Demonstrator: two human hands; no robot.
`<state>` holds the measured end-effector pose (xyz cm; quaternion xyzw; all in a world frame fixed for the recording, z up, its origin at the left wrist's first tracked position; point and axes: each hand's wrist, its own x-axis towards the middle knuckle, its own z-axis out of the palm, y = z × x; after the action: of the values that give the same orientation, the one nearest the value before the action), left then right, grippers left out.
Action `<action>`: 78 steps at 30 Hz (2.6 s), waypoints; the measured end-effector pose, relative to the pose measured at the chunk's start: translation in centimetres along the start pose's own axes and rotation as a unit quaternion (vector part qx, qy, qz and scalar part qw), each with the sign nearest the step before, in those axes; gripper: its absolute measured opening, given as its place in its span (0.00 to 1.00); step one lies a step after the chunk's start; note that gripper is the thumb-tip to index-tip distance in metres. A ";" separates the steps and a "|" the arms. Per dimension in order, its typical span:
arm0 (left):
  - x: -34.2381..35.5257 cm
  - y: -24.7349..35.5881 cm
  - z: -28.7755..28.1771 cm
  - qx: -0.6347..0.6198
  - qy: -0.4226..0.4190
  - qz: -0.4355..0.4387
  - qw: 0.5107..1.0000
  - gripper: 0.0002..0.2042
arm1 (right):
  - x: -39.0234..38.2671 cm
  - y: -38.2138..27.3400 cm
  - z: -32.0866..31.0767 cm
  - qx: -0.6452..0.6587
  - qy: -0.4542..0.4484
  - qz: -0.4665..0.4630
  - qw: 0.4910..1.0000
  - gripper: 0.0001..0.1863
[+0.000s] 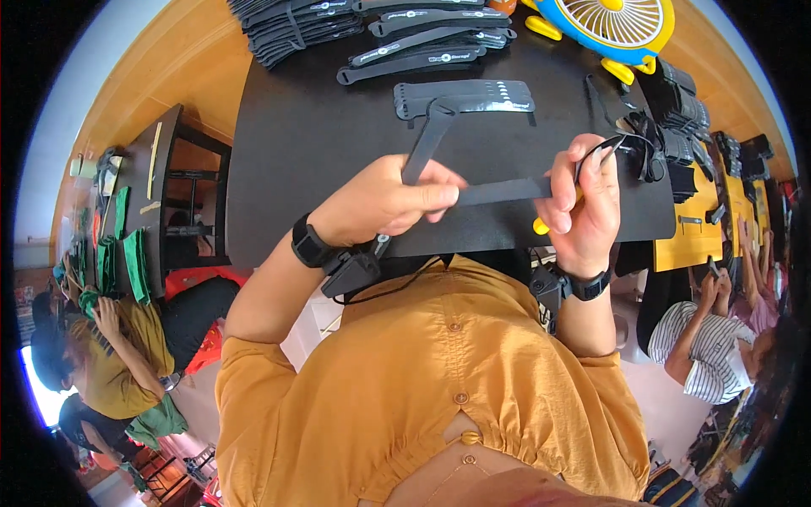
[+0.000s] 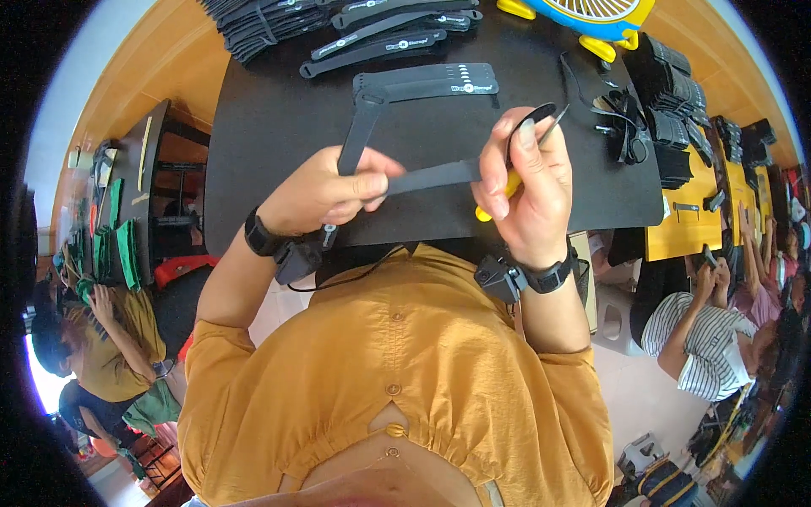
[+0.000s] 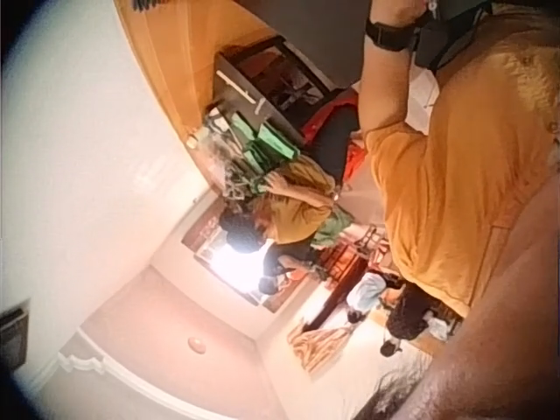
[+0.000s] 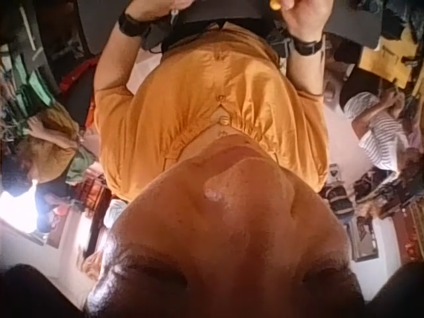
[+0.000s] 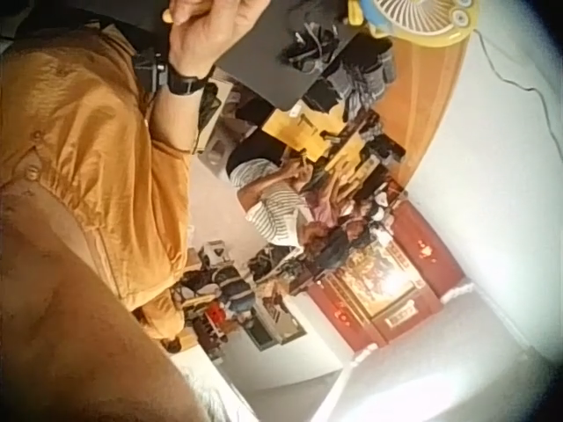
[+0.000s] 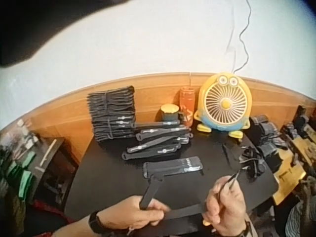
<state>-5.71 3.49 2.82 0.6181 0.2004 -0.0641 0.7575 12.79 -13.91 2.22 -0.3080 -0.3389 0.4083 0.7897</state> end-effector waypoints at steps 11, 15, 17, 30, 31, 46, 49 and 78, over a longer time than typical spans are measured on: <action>0.0 0.1 -2.8 0.033 0.097 -0.042 0.994 0.11 | 0.9 -0.7 -6.2 -0.041 -0.087 0.274 0.957 0.26; 0.5 0.0 -4.0 0.068 0.098 -0.047 0.992 0.10 | 2.3 -1.6 -5.8 -0.168 -0.045 0.314 0.933 0.09; 0.7 0.5 -4.7 0.070 0.094 -0.049 0.992 0.10 | 3.2 -2.0 -5.7 -0.246 -0.031 0.329 0.911 0.10; 5.0 0.4 -9.3 0.332 0.236 0.035 0.913 0.13 | 11.1 -1.5 -8.9 -0.499 -0.011 0.336 0.798 0.09; 5.1 0.5 -9.4 0.331 0.235 0.034 0.913 0.13 | 11.2 -1.2 -9.5 -0.517 -0.013 0.331 0.789 0.09; 5.9 0.5 -9.5 0.365 0.249 0.024 0.897 0.16 | 11.4 -1.4 -9.9 -0.537 0.033 0.344 0.770 0.10; 5.8 0.4 -9.5 0.377 0.250 0.024 0.891 0.16 | 11.6 -1.2 -9.6 -0.529 0.044 0.353 0.770 0.11; 6.1 0.6 -8.6 0.410 0.281 0.004 0.867 0.15 | 11.6 -1.0 -8.8 -0.631 0.061 0.320 0.704 0.14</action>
<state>-1.85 12.86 -0.33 0.8657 0.3584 0.0389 0.3474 25.20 -6.30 1.14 -0.8487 -0.3495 0.3076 0.2508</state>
